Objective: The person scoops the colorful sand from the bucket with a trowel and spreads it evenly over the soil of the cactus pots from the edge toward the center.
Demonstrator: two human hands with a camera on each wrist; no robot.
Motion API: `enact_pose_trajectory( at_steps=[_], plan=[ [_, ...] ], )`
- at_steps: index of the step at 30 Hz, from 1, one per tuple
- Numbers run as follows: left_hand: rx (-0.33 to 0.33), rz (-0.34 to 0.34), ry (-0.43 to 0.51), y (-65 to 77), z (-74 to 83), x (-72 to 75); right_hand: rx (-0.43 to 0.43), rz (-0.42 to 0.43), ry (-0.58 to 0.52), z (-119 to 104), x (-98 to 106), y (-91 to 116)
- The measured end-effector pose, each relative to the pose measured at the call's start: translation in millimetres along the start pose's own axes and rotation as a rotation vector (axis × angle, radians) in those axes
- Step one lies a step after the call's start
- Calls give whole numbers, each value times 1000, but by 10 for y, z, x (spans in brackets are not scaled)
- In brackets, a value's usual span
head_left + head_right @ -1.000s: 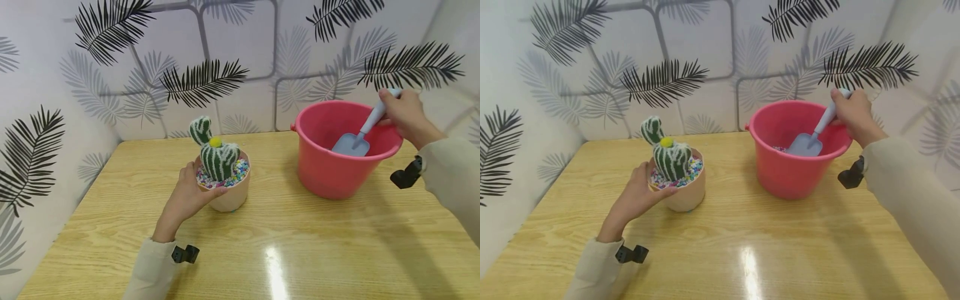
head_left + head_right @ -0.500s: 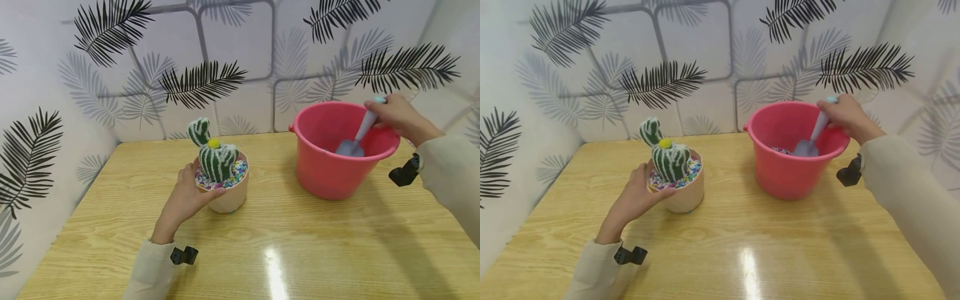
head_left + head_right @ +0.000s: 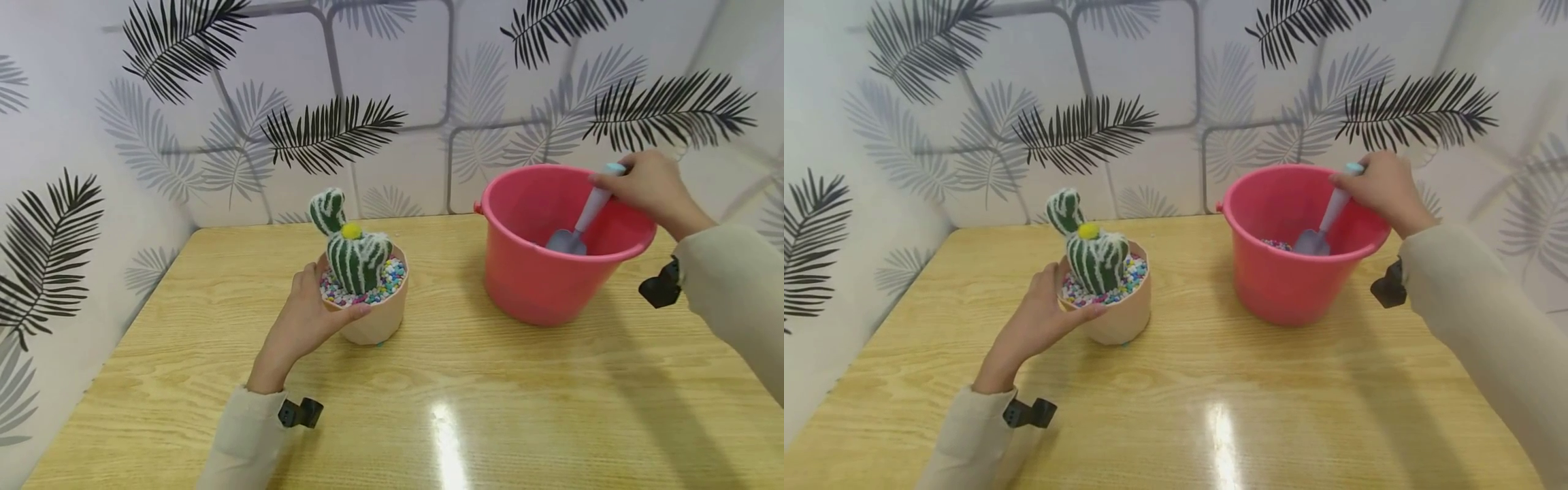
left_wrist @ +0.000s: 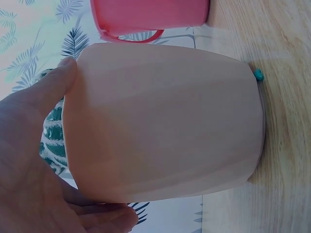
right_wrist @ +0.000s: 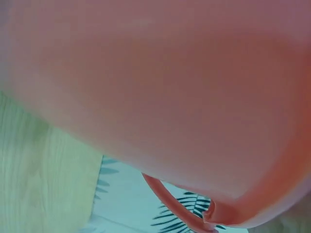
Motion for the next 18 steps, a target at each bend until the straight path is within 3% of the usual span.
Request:
enact_pose_trajectory(
  at_steps=[3,7,14,18],
  plan=[
    [-1,-6,-3,1,2,5,43,25,68,-58,27,-6],
    [-1,-28,1,10,-5,-3,33,31,117,-27,45,-13],
    [-70,-117,22,-1,-68,0,-27,31,97,43,26,-18],
    [-44,-161,50,-53,-222,118,-73,61,80,24,59,-5]
  ],
)
Point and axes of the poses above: each hand's wrist, its own y-axis away from the middle knuckle, its own x-axis out of the back of the hand, z = x × y, the point moved 9 cm from there along -y, towards the middle knuckle, and after that the axes turned 14 degrees about -y, right-handed, at the moved point
